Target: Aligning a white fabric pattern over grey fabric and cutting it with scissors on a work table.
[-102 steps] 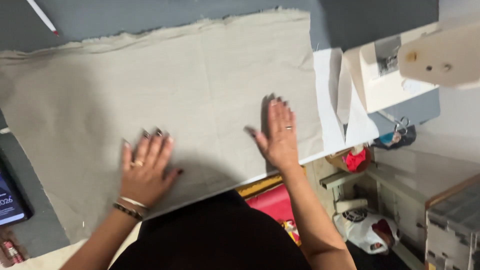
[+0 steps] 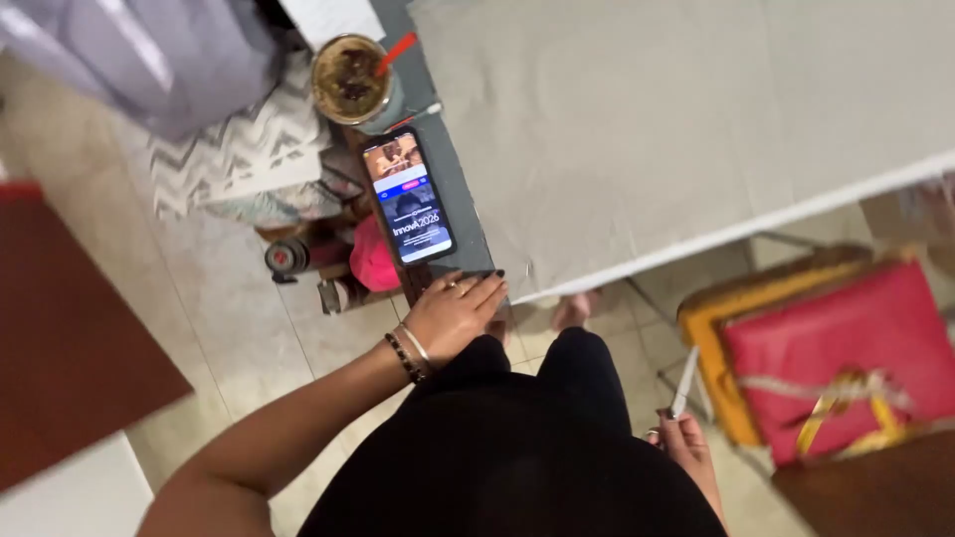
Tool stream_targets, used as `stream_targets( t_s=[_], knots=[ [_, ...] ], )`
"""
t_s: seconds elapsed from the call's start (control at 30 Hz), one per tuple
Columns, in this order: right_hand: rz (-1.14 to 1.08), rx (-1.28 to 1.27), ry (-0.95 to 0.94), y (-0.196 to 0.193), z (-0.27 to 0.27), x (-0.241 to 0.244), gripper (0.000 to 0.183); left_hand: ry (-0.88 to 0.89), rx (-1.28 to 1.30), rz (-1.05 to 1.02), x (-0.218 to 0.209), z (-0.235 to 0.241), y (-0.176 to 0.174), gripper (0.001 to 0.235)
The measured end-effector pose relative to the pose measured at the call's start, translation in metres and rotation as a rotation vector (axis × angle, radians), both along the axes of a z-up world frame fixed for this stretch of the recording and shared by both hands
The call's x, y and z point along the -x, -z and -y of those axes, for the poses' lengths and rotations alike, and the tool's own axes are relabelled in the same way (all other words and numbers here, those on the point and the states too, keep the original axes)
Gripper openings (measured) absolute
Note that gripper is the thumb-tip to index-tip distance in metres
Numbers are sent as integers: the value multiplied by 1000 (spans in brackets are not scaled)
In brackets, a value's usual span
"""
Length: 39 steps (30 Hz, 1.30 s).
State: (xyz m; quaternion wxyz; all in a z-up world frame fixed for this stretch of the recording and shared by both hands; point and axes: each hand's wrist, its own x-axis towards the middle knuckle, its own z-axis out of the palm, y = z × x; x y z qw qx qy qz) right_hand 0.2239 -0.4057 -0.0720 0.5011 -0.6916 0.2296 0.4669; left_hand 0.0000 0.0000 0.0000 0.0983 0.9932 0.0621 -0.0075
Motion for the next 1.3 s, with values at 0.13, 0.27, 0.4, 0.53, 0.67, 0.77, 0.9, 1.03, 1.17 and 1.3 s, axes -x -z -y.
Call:
stream_targets(
  t_s=[0.13,0.27,0.4,0.53,0.67,0.77,0.9,1.03,1.17,1.3],
  knots=[
    [49,-197,54,-23,27,116,20,84,-13,25,-11,-21,-13,47],
    [140,-75,25,-20,46,179,18,156,-77,124,-3,-23,0,44],
    [275,231,-144,-24,48,229,17,153,-53,180,1,-23,13,44],
    [341,580,-303,-41,67,300,19,221,-73,-46,-9,-25,-13,58],
    [478,469,-232,-74,51,337,44,267,-108,38,-1,-31,17,61],
    [504,160,39,-70,51,350,75,260,-89,-94,-3,-33,9,67],
    [410,1,83,-86,31,358,46,324,-87,138,-4,-41,14,53],
    [228,-91,100,-97,-12,350,43,365,-91,137,-8,-47,8,49],
    [410,-518,15,-85,-55,350,26,433,-150,203,-16,-52,5,48],
    [437,-672,-38,-69,-133,334,27,493,-256,277,-39,-68,19,31]
  ],
)
